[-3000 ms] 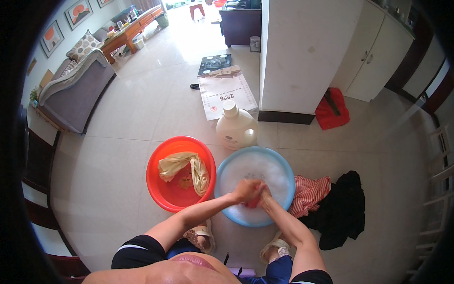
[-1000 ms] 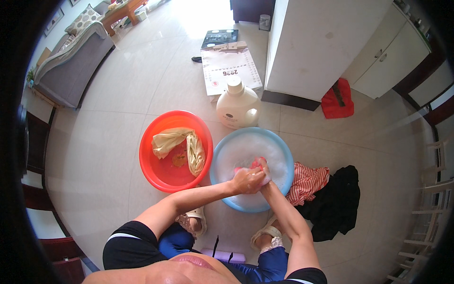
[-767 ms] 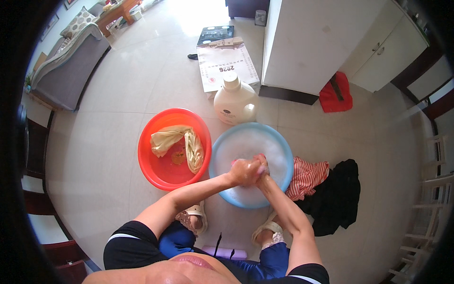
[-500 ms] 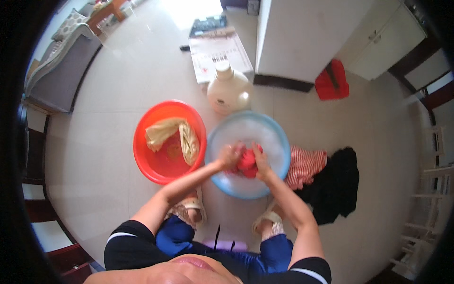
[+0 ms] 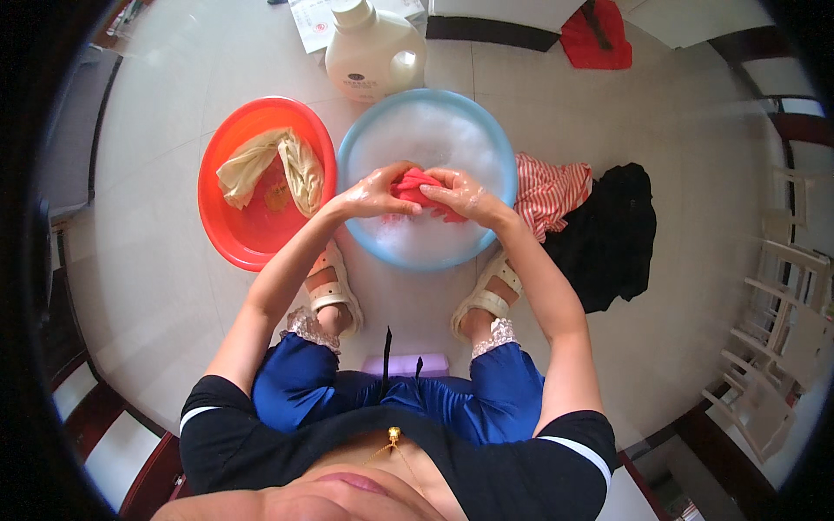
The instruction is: The person hand washes clothes in a blue basin filled with soapy water. They scrub and rinse a red garment, then a striped garment, wringing out each item before placing it into a red basin.
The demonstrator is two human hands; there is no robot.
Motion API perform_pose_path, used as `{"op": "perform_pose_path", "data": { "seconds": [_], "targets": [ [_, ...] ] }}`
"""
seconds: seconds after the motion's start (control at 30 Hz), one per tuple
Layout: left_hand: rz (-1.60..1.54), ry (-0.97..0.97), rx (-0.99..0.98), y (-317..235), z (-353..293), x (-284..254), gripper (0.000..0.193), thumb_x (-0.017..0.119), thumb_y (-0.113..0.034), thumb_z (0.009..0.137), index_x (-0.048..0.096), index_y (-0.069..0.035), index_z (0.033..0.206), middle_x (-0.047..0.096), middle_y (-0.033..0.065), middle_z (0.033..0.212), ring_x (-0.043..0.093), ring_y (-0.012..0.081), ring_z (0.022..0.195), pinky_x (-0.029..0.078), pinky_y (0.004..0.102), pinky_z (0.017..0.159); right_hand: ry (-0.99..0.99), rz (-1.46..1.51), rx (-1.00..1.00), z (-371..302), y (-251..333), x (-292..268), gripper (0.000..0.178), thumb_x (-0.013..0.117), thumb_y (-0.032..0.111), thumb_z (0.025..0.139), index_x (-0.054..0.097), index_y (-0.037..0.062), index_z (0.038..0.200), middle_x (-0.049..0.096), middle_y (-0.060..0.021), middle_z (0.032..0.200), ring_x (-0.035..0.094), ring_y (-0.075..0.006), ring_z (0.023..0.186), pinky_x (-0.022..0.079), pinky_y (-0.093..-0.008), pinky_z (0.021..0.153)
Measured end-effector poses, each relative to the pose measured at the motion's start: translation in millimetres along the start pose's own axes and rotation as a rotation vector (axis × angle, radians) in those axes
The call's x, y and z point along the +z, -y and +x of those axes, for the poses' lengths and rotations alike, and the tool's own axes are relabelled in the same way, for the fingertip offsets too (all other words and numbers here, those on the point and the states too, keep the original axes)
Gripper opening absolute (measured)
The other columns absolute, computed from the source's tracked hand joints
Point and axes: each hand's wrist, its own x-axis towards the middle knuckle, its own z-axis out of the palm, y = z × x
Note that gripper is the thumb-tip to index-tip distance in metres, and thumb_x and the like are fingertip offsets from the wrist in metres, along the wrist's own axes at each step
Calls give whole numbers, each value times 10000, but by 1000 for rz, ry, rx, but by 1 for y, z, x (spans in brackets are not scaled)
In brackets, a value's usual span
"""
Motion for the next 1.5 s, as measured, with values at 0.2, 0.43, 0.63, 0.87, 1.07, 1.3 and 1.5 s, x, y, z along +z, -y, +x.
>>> {"op": "perform_pose_path", "data": {
  "seconds": [0.2,0.43,0.63,0.87,1.07,1.3,1.5],
  "targets": [
    [-214,49,-314,-13,-6,-3,383,739,-285,752,648,9,978,637,71,722,605,130,623,488,267,555,-57,-306,-179,-5,-5,2,458,705,160,729,547,49,1145,607,-55,939,563,-141,824,476,-281,707],
    [-626,-388,-354,22,7,-25,337,637,-177,837,553,12,1103,634,125,878,645,207,665,540,310,584,-336,-526,13,27,-81,-34,357,615,155,742,579,28,1074,606,-190,983,592,-288,917,476,-374,768],
    [362,-477,-84,83,27,3,467,601,-179,842,463,-84,1278,582,211,1062,621,320,892,514,414,764,-817,-1281,-101,45,-119,12,430,614,148,770,524,49,1179,533,-225,1072,549,-390,968,481,-465,797],
    [720,-348,-200,93,42,35,321,592,-155,750,574,-43,1049,553,265,1084,581,417,935,470,484,831,-369,-1411,217,69,-140,-19,285,586,138,780,623,57,1051,595,-201,1113,604,-346,993,493,-441,856],
    [691,-306,-202,124,55,28,237,564,-111,702,636,17,889,625,266,816,613,413,811,504,455,743,-442,-1017,10,81,-125,-48,269,557,147,789,644,11,1005,655,-199,987,646,-316,910,509,-424,798],
    [-42,-559,-282,65,28,22,376,599,-147,687,575,39,1013,615,251,950,623,351,870,500,415,760,-128,791,-229,66,-65,-27,360,427,290,868,614,53,1064,635,-125,1081,585,-296,1010,438,-420,939],
    [300,-681,371,23,18,59,453,698,-118,683,526,-13,1088,563,196,1023,595,366,852,496,399,758,-130,1215,-290,70,-52,-10,331,489,311,860,570,55,1053,602,-154,1048,564,-298,1020,426,-434,958]
  ]
}}
